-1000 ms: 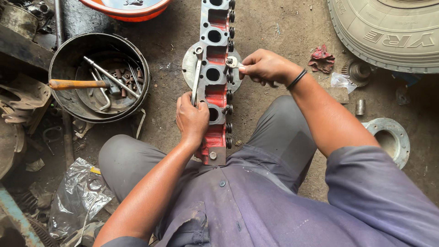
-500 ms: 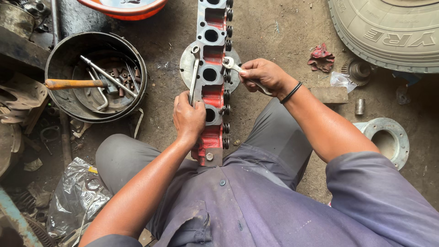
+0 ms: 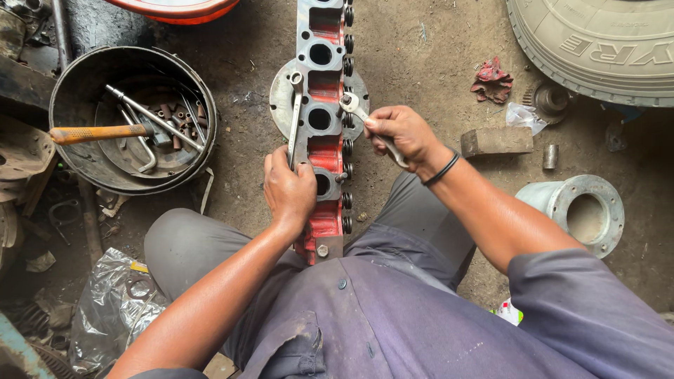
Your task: The person assembles engine components by hand and using a wrench, tightening bolts and placing metal rods into an engine block.
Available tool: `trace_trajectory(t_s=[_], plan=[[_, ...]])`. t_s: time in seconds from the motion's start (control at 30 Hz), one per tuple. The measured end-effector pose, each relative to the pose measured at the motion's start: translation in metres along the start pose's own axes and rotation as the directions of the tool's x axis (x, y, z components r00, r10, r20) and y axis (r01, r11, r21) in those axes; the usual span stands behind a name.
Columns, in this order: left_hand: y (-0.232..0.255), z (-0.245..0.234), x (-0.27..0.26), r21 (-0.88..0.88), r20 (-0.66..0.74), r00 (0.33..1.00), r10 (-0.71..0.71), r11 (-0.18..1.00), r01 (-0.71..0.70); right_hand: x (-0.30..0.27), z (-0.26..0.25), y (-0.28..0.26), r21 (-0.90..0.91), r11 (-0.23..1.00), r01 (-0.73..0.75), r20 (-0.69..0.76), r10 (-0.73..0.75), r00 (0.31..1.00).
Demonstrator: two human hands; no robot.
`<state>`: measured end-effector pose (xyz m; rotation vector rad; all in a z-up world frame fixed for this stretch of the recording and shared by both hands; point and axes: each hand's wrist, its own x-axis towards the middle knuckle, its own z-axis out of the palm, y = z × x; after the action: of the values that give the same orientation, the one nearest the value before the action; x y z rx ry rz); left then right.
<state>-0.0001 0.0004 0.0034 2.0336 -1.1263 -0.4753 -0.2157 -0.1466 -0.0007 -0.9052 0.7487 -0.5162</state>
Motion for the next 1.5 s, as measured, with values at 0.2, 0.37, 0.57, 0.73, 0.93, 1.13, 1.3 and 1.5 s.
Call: trace_trajectory(t_s=[0.2,0.37,0.57,0.73,0.93,1.13,1.3,1.5], plan=[[0.001,0.0,-0.002,-0.011,0.006,1.0,-0.008,1.0,0.008,-0.008,0.025,0.019,0.126,0.989,0.073,-0.111,-0.06,0.992],[0.0,0.0,-0.002,0.0,0.006,1.0,-0.005,1.0,0.005,-0.014,0.05,0.027,0.269,0.955,0.127,-0.181,-0.079,0.98],[-0.002,0.003,-0.002,-0.006,-0.007,1.0,0.007,1.0,-0.007,-0.011,0.074,0.039,0.293,0.935,0.202,-0.295,-0.112,0.949],[-0.005,0.002,-0.001,-0.039,-0.049,0.998,0.037,0.998,-0.039,-0.01,0.072,0.032,0.228,0.957,0.178,-0.249,-0.119,0.961],[-0.014,0.002,0.0,-0.095,-0.078,0.995,0.07,0.993,-0.077,-0.015,0.065,0.036,0.1,0.976,0.194,-0.216,-0.169,0.962],[-0.014,0.001,0.0,-0.125,-0.074,0.995,0.067,0.989,-0.076,-0.032,0.051,0.049,0.061,0.971,0.23,-0.261,-0.207,0.943],[0.0,-0.014,-0.005,-0.135,-0.111,0.979,0.174,0.973,-0.188,-0.04,0.055,0.044,0.017,0.979,0.206,-0.3,-0.191,0.935],[0.046,-0.04,-0.009,-0.461,-0.077,0.967,0.242,0.852,-0.25,-0.072,0.092,0.008,-0.257,0.894,0.366,-0.245,-0.427,0.871]])
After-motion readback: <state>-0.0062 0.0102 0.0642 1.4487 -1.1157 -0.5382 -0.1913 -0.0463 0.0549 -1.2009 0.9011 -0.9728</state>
